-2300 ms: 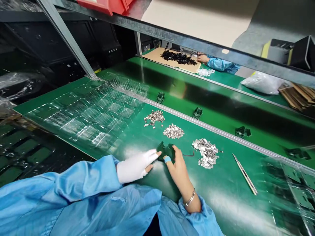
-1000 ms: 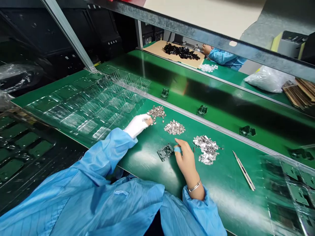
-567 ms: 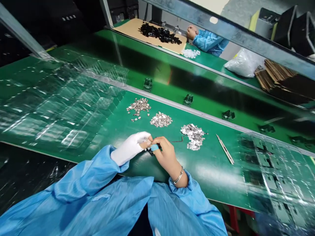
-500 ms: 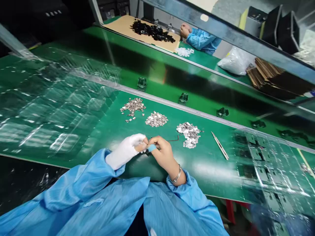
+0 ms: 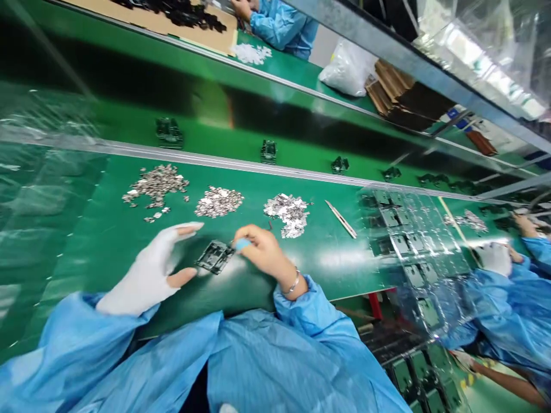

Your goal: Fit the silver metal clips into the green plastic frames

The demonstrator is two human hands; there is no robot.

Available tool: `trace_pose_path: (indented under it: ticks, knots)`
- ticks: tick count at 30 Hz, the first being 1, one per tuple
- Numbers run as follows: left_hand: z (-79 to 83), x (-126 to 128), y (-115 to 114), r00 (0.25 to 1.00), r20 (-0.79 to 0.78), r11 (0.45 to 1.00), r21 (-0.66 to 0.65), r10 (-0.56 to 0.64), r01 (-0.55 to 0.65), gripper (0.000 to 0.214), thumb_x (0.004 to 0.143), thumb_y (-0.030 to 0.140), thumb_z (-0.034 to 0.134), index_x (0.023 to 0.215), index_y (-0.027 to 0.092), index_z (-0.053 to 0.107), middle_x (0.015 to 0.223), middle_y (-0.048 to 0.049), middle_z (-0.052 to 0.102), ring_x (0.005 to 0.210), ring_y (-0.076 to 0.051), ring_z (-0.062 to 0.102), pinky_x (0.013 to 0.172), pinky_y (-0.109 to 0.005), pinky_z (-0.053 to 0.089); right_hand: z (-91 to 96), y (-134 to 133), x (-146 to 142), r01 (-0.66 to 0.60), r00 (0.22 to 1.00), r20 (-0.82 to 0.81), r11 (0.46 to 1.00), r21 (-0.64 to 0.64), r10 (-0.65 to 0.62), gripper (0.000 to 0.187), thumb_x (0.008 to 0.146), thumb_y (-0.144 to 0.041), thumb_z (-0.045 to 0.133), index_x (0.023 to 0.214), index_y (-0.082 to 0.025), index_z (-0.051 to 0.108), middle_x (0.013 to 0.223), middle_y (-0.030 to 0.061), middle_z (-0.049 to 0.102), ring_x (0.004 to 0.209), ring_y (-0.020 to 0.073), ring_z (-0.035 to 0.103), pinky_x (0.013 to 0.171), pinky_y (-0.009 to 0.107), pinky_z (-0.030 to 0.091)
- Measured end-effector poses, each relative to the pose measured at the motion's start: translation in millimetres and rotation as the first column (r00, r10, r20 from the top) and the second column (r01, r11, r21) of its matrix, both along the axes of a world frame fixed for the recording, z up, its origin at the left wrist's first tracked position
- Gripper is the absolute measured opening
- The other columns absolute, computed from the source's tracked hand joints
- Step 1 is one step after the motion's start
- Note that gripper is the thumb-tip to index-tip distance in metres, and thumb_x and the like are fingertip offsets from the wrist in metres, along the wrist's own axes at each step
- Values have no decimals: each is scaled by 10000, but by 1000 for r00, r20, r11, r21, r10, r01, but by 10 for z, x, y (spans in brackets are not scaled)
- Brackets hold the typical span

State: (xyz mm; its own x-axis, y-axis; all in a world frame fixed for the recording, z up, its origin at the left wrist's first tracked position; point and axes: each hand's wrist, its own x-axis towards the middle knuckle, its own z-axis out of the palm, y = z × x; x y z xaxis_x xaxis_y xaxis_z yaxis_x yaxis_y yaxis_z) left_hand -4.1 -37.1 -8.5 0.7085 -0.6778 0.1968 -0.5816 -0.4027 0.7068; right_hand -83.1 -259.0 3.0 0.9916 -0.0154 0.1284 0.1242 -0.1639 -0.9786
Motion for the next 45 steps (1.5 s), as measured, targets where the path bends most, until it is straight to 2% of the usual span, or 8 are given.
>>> trace_pose_path:
  ticks: [3, 9, 16, 21, 32, 37, 42, 45]
  knots:
    - [-167, 59, -35, 979, -113, 981, 68, -171, 180, 729, 798, 447, 565, 1419, 176, 295, 1448, -131, 399, 1362, -293, 350, 1132, -456, 311, -98, -68, -18, 65, 993, -104, 994, 85, -56, 69, 780, -258, 522, 795, -198, 554, 764, -6, 586, 694, 119, 561, 675, 242, 465]
    - [-362, 25, -192, 967, -158, 976, 56, -199, 210, 645, 802, 449, 546, 1340, 123, 405, 1359, -163, 493, 1277, -279, 459, 1085, -426, 367, -155, 34, -47, 39, 990, -128, 992, -122, -55, 91, 754, -175, 505, 799, -198, 580, 750, -11, 588, 672, 122, 535, 628, 234, 431]
    - [-195, -96, -264, 997, -17, 997, -31, -75, 75, 478, 824, 375, 514, 1240, 140, 484, 1145, -128, 546, 1085, -250, 551, 947, -390, 470, -117, 51, -81, 77, 997, 36, 982, -172, -72, 120, 766, -143, 499, 818, -216, 579, 939, 43, 617, 885, 168, 597, 721, 278, 494]
    - [-33, -193, -328, 998, 53, 999, -5, -41, 41, 461, 776, 281, 533, 1212, 148, 461, 1123, -115, 531, 1058, -249, 543, 924, -396, 473, -122, 75, -80, 93, 967, 255, 929, -358, 1, 174, 740, -88, 493, 834, -217, 564, 1060, 76, 597, 1023, 205, 557, 900, 373, 456]
    - [62, -275, -409, 999, -32, 1000, 24, -9, 9, 380, 715, 236, 565, 1075, 178, 459, 1037, -81, 553, 977, -233, 567, 868, -366, 484, -100, 101, -104, 57, 973, 227, 909, -414, 43, 254, 703, -49, 461, 866, -224, 546, 1040, 73, 588, 1011, 211, 538, 895, 376, 453]
    - [59, -280, -426, 999, 33, 1000, 1, -24, 24, 351, 728, 241, 564, 1056, 162, 468, 1003, -82, 557, 942, -223, 571, 843, -355, 494, -95, 114, -105, 99, 973, 232, 902, -419, 1, 202, 739, -61, 475, 852, -219, 532, 1002, 73, 586, 979, 202, 546, 865, 352, 458]
    - [80, -297, -422, 989, 142, 996, 84, -36, 25, 386, 715, 257, 573, 1073, 140, 489, 1076, -127, 558, 1016, -281, 549, 899, -427, 470, -83, 129, -105, 120, 975, 220, 912, -392, -34, 162, 766, -74, 468, 831, -213, 517, 977, 75, 578, 962, 199, 549, 849, 343, 461]
    - [121, -303, -414, 998, 42, 996, 77, -45, 42, 395, 708, 224, 547, 1093, 154, 489, 1070, -106, 566, 1005, -261, 559, 893, -407, 481, -73, 147, -111, 133, 976, 210, 929, -344, -61, 168, 764, -82, 460, 844, -217, 517, 974, 69, 565, 963, 190, 553, 849, 335, 465]
